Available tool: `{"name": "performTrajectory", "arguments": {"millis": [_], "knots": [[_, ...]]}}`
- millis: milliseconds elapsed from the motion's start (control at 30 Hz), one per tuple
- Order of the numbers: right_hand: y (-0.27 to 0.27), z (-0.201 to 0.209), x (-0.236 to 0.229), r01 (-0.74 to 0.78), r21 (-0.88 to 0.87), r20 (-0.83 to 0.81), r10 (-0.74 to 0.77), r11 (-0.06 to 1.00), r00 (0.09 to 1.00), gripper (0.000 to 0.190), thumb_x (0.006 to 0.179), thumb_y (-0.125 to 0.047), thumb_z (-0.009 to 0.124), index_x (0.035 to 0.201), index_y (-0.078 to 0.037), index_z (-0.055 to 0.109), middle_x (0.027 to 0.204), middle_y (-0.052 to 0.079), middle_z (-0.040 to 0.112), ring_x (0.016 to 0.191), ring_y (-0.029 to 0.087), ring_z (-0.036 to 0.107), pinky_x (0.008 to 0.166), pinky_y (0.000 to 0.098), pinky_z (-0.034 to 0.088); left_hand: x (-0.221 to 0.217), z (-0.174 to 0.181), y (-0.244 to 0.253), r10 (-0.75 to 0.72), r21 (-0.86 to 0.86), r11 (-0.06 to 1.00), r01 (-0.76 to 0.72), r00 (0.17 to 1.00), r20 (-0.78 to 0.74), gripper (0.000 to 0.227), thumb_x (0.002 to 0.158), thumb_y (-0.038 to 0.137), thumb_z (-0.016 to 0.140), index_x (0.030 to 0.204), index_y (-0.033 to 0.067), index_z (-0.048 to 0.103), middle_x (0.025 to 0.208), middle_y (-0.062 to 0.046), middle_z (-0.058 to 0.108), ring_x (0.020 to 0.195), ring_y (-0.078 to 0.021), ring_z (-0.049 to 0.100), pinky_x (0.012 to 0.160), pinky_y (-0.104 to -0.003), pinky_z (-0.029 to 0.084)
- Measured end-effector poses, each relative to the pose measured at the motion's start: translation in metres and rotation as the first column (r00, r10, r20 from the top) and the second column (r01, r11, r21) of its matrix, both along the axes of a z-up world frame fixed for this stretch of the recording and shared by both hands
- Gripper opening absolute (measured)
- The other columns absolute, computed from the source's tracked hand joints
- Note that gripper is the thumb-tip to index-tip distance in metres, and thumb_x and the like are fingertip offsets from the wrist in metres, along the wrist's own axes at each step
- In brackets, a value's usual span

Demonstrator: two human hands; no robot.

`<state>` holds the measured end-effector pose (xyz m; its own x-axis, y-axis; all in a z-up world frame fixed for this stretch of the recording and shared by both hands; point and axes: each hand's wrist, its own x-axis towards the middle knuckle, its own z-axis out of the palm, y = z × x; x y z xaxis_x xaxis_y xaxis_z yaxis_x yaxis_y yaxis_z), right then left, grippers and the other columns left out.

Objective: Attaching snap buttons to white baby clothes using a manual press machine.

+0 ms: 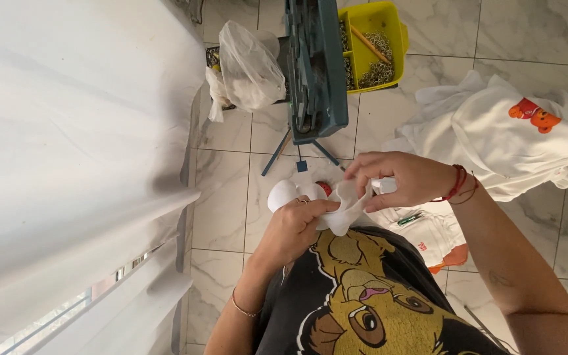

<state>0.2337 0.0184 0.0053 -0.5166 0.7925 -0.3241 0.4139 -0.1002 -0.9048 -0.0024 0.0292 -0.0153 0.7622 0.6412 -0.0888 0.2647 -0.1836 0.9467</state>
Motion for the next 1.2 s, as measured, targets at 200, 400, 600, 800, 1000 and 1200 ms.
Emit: {"name": "performTrajectory", "arguments": {"millis": [200,400,600,800,1000,1200], "knots": [[-0.001,-0.006,0.009,0.006,0.056,0.109,-0.012,0.998,0.994,0.017,0.064,-0.025,0.075,0.079,-0.017,0.07,0.073,-0.003,0.06,0.067,0.011,0.058,0.064,0.027,0.046,0.0,0.008,0.007,-0.06,-0.061,0.996,0.061,0.998,0.01,0.038,0.072,-0.01,0.036,0.098,0.0043,0.061,0.085,-0.018,0.064,0.08,-0.0386,0.056,0.075,-0.044,0.045],[-0.013,-0.016,0.012,-0.144,-0.014,0.191,0.144,0.99,0.971,0.024,0.062,-0.026,0.075,0.083,-0.016,0.067,0.075,-0.001,0.054,0.073,0.016,0.058,0.068,0.0328,0.047,-0.004,-0.004,0.01,-0.113,-0.198,0.973,0.118,0.993,0.035,0.043,0.071,-0.009,0.034,0.102,0.0058,0.06,0.093,-0.015,0.064,0.088,-0.0332,0.058,0.081,-0.041,0.044],[-0.009,0.012,0.01,-0.037,0.087,0.125,0.026,0.996,0.992,0.012,0.067,-0.02,0.07,0.068,-0.009,0.069,0.072,0.006,0.061,0.068,0.023,0.062,0.066,0.0357,0.047,-0.008,-0.007,0.013,-0.146,-0.195,0.969,0.152,0.988,0.043,0.043,0.069,-0.009,0.034,0.101,0.0028,0.06,0.095,-0.017,0.063,0.091,-0.0362,0.057,0.082,-0.043,0.044],[-0.01,0.003,0.011,0.102,0.186,0.09,-0.121,0.977,0.989,0.01,0.071,-0.019,0.068,0.08,-0.018,0.071,0.071,-0.003,0.061,0.065,0.01,0.056,0.063,0.029,0.046,-0.005,-0.011,0.012,-0.167,-0.24,0.956,0.167,0.986,0.018,0.042,0.072,-0.008,0.036,0.105,0.0047,0.059,0.101,-0.015,0.062,0.097,-0.0323,0.057,0.086,-0.041,0.043],[-0.002,0.024,0.001,0.065,0.2,-0.039,-0.058,0.978,0.998,0.009,0.068,-0.013,0.066,0.065,-0.005,0.07,0.103,0.01,0.061,0.101,0.03,0.053,0.083,0.043,0.039,-0.001,-0.008,0.013,-0.199,-0.244,0.949,0.2,0.98,0.027,0.043,0.072,-0.009,0.035,0.105,0.0039,0.058,0.101,-0.017,0.062,0.098,-0.0342,0.056,0.087,-0.042,0.042],[-0.004,0.005,0.007,-0.058,0.054,0.012,0.057,0.997,0.998,0.009,0.071,-0.016,0.063,0.074,-0.013,0.071,0.083,-0.002,0.068,0.074,0.014,0.062,0.067,0.0316,0.047,0.004,0.011,0.016,-0.212,-0.256,0.945,0.203,0.977,-0.008,0.046,0.07,-0.011,0.034,0.106,0.0036,0.057,0.099,-0.018,0.062,0.092,-0.0377,0.057,0.085,-0.044,0.044]]}}
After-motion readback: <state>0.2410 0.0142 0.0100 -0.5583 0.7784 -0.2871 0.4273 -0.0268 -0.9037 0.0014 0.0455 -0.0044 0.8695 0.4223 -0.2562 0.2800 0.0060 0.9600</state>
